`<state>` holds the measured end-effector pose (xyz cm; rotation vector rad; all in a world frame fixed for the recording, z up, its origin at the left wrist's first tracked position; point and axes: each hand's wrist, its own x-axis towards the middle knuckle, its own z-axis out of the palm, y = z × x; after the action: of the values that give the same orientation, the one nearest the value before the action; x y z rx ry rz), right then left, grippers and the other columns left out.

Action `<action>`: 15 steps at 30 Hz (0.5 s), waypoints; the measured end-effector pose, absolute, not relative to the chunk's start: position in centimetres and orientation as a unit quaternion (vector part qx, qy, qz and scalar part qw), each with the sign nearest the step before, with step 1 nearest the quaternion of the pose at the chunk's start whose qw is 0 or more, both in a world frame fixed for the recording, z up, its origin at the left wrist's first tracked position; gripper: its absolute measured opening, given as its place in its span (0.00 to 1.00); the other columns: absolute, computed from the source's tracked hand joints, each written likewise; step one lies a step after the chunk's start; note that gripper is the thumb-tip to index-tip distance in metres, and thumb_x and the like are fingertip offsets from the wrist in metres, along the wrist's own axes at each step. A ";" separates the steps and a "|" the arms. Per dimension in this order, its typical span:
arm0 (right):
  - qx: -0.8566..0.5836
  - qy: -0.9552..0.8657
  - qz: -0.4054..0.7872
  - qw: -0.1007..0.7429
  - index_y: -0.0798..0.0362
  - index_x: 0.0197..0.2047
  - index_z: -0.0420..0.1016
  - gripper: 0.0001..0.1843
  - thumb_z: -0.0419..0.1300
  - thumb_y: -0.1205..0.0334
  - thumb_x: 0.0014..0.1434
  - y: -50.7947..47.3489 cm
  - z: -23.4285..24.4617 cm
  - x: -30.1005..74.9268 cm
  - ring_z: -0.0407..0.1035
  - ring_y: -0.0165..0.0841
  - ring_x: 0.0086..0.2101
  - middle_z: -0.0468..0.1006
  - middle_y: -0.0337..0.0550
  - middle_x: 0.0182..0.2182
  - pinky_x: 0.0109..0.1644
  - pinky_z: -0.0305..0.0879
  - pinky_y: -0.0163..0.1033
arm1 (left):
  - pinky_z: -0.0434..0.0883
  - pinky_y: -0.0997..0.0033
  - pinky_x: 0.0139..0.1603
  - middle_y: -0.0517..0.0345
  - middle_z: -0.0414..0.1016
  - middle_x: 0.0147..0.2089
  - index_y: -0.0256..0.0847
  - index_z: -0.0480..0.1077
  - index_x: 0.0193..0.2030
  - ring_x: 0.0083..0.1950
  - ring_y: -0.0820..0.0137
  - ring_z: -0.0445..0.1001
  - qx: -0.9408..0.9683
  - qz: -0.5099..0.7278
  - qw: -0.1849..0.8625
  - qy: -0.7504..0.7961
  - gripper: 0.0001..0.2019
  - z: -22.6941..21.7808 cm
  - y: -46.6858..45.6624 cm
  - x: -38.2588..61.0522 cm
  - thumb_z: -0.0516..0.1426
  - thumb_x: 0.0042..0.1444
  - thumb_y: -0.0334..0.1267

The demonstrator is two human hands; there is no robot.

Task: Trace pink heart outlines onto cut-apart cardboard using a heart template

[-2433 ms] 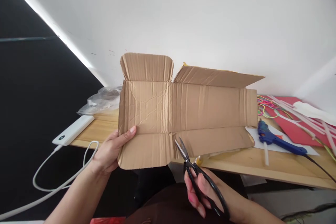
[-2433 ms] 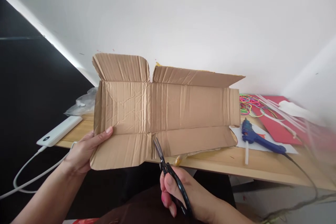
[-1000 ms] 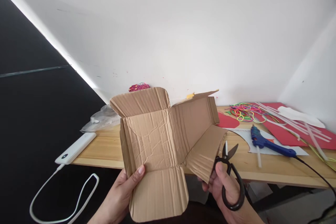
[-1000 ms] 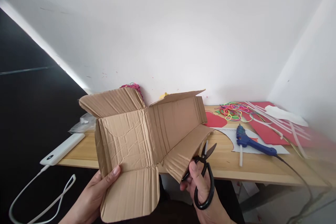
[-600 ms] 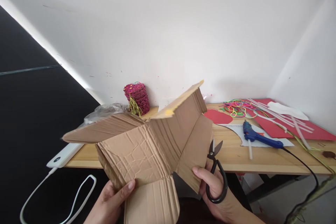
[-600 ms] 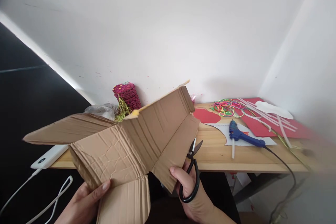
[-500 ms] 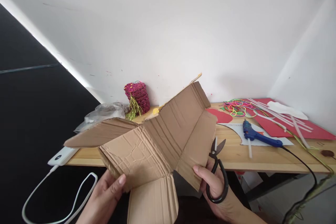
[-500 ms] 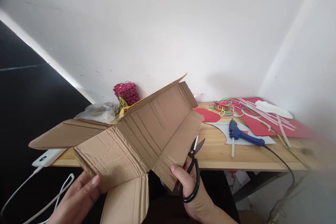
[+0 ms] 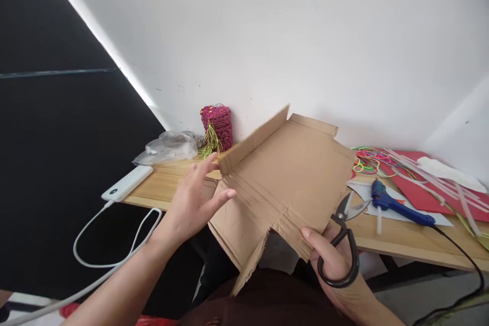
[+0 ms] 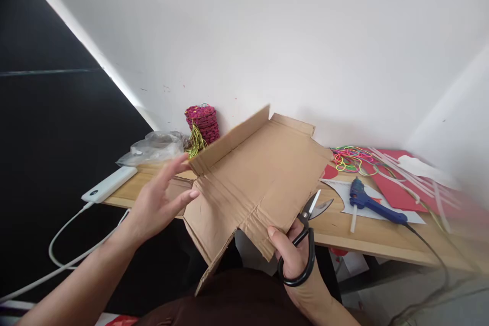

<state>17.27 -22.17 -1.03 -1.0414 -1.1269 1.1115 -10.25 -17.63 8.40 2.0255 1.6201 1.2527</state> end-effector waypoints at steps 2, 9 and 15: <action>-0.431 -0.462 0.491 0.600 0.46 0.46 0.79 0.15 0.64 0.51 0.56 -22.1 -0.4 17.3 0.74 0.52 0.46 0.82 0.50 0.38 0.50 0.72 0.55 | 0.65 0.53 0.64 0.45 0.77 0.54 0.41 0.53 0.73 0.59 0.53 0.74 0.672 0.436 0.178 0.572 0.47 8.9 -15.8 -9.7 0.66 0.51 0.55; -0.395 -0.466 0.517 0.599 0.42 0.56 0.75 0.22 0.64 0.55 0.57 -22.7 -0.1 18.6 0.72 0.50 0.53 0.80 0.51 0.51 0.53 0.73 0.55 | 0.75 0.64 0.44 0.51 0.81 0.42 0.39 0.77 0.47 0.44 0.59 0.78 0.679 0.340 0.411 0.504 0.24 8.6 -11.2 -10.6 0.65 0.51 0.56; -0.412 -0.498 0.491 0.584 0.43 0.60 0.71 0.27 0.64 0.53 0.58 -21.9 -2.0 19.9 0.72 0.53 0.54 0.79 0.54 0.52 0.46 0.75 0.56 | 0.76 0.63 0.43 0.48 0.81 0.45 0.41 0.78 0.45 0.46 0.56 0.78 0.625 0.344 0.539 0.448 0.23 8.7 -10.3 -12.5 0.70 0.44 0.50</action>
<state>19.94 -21.90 -1.99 -0.9608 -1.1626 1.1463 -12.49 -10.28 8.72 1.4855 1.0644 0.8184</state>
